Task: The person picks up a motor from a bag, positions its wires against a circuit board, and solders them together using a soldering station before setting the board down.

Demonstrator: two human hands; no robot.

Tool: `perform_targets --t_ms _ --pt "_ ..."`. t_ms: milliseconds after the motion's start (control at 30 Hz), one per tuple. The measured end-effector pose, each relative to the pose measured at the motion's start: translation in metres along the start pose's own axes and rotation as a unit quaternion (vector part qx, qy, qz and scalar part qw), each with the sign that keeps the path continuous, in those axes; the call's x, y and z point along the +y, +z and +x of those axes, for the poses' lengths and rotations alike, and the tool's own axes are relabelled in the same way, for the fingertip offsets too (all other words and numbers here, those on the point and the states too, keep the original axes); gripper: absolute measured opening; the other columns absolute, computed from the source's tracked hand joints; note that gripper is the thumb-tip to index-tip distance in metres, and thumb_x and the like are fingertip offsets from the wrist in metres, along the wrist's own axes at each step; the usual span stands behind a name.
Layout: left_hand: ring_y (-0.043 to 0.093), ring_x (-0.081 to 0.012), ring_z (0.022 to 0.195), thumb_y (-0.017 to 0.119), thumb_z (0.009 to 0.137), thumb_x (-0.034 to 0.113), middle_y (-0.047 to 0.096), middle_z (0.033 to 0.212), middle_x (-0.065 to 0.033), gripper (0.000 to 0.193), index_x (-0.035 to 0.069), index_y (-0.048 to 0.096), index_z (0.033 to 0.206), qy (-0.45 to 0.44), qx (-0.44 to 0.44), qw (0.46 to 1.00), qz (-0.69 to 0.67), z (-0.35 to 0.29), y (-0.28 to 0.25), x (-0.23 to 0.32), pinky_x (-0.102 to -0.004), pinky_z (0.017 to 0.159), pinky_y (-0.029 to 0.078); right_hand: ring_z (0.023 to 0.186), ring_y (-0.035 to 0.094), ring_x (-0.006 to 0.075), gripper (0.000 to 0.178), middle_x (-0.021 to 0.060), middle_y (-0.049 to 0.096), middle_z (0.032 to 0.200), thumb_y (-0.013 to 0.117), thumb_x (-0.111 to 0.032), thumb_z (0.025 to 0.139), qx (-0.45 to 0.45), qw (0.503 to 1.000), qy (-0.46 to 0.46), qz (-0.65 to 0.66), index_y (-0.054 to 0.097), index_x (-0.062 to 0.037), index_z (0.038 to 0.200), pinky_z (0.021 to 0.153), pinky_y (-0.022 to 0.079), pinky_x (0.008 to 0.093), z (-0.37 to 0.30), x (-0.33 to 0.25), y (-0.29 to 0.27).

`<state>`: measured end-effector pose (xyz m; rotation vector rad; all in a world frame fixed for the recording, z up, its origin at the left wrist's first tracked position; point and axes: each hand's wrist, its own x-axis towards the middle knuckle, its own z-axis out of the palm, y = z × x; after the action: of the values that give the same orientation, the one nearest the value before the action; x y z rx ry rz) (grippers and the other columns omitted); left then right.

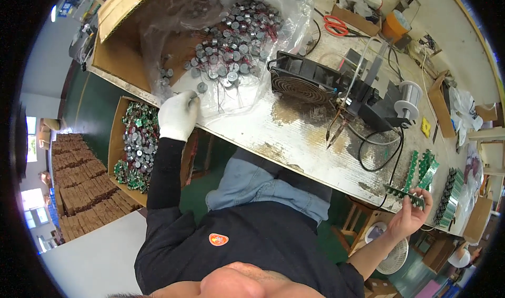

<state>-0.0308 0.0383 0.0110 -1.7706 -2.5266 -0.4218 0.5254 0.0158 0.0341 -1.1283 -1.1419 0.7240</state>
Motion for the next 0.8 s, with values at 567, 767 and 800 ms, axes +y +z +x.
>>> perform_targets --t_ms 567,767,800 --pt "0.061 -0.0122 0.067 0.062 0.091 0.011 0.068 0.097 -0.0155 0.031 -0.005 0.055 0.116 -0.087 -0.007 0.747 -0.659 -0.025 0.031 0.095 -0.0232 0.062 0.05 0.087 0.057 0.0098 0.029 0.0036 0.063 0.098 0.064 0.009 0.085 0.006 0.978 -0.064 -0.198 0.058 0.0041 0.113 0.079 0.046 0.0225 -0.008 0.053 0.044" --pt "0.059 -0.0099 0.068 0.063 0.091 0.01 0.067 0.088 -0.0095 0.024 -0.008 0.061 0.107 -0.027 -0.134 0.773 -0.619 -0.059 0.039 0.131 -0.0214 0.062 0.048 0.084 0.063 0.0135 0.026 0.0116 0.066 0.097 0.056 0.002 0.09 -0.032 0.995 0.095 -0.028 0.054 0.0041 0.116 0.07 0.05 0.0224 -0.023 0.027 0.078" --pt "0.058 -0.0095 0.068 0.063 0.091 0.009 0.067 0.088 -0.0086 0.024 -0.008 0.061 0.107 -0.033 -0.158 0.784 -0.599 -0.062 0.038 0.138 -0.0213 0.063 0.047 0.086 0.064 0.0171 0.03 0.0105 0.066 0.098 0.055 0.005 0.089 -0.065 0.992 0.104 -0.013 0.053 0.006 0.12 0.075 0.05 0.027 -0.03 0.029 0.084"
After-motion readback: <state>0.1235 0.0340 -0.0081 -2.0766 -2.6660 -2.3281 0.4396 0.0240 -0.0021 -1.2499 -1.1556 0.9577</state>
